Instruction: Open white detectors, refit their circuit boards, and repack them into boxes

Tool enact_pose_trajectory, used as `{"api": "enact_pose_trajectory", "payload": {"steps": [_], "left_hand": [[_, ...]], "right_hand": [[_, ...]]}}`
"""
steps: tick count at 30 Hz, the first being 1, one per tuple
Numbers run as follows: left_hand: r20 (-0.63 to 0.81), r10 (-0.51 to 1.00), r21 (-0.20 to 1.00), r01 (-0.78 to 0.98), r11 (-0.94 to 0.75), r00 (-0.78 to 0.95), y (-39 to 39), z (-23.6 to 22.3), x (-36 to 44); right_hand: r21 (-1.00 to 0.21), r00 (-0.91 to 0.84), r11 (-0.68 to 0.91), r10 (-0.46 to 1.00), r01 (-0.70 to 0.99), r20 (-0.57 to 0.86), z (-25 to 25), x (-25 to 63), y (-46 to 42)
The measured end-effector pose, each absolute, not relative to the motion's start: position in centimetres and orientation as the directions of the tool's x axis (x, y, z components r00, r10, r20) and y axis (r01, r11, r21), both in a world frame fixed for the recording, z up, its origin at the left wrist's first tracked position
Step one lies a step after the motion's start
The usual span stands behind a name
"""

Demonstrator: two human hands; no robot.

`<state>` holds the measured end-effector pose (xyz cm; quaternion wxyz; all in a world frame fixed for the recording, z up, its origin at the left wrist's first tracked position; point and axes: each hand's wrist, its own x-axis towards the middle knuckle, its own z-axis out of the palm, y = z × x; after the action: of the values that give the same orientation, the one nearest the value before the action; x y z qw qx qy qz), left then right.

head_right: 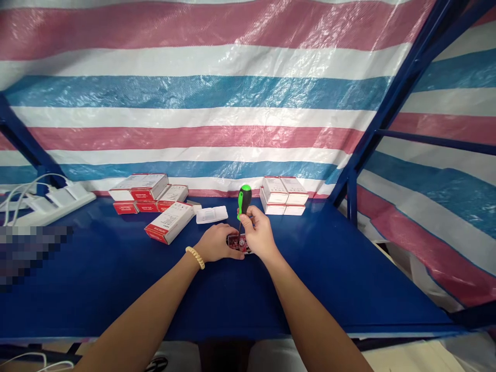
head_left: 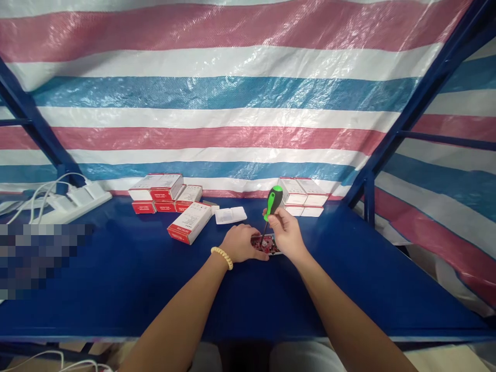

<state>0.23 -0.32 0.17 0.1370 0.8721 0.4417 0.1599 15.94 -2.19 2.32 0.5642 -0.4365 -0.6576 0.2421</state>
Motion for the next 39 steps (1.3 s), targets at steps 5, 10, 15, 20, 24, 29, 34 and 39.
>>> {"api": "enact_pose_trajectory", "payload": {"steps": [5,10,15,20,24,29,34,39], "left_hand": [[0.157,0.811,0.402,0.714,-0.574,0.564,-0.2,0.0,0.1],[0.179,0.772,0.422,0.662,-0.620,0.609,-0.1,-0.2,-0.2],[0.177,0.769,0.438,0.650,-0.621,0.614,-0.2,-0.1,-0.3],[0.165,0.779,0.497,0.631,-0.595,0.605,-0.4,0.0,-0.4],[0.179,0.755,0.491,0.608,-0.624,0.631,-0.7,0.1,-0.5],[0.347,0.755,0.480,0.586,-0.652,0.556,-0.6,0.6,-0.7],[0.454,0.806,0.505,0.636,-0.584,0.380,0.4,0.6,-1.1],[0.449,0.827,0.509,0.664,-0.548,0.339,1.0,-0.1,-1.4]], "right_hand": [[-0.846,0.033,0.489,0.862,0.213,0.507,1.9,15.8,-1.9],[-0.925,0.042,0.362,0.932,-0.116,0.360,1.5,15.4,-1.5],[-0.893,0.212,0.349,0.931,-0.284,0.296,2.0,15.9,-1.1],[-0.898,0.424,0.418,0.845,-0.139,0.328,2.5,18.2,-0.3],[-0.919,0.372,0.336,0.842,0.204,0.390,2.1,19.2,-0.1],[-0.765,0.201,0.191,0.900,0.615,0.386,1.6,19.0,-0.2],[-0.627,0.227,-0.022,0.942,0.779,0.249,1.2,20.2,0.4],[-0.503,0.288,-0.205,0.953,0.840,0.093,0.7,21.9,1.0]]}}
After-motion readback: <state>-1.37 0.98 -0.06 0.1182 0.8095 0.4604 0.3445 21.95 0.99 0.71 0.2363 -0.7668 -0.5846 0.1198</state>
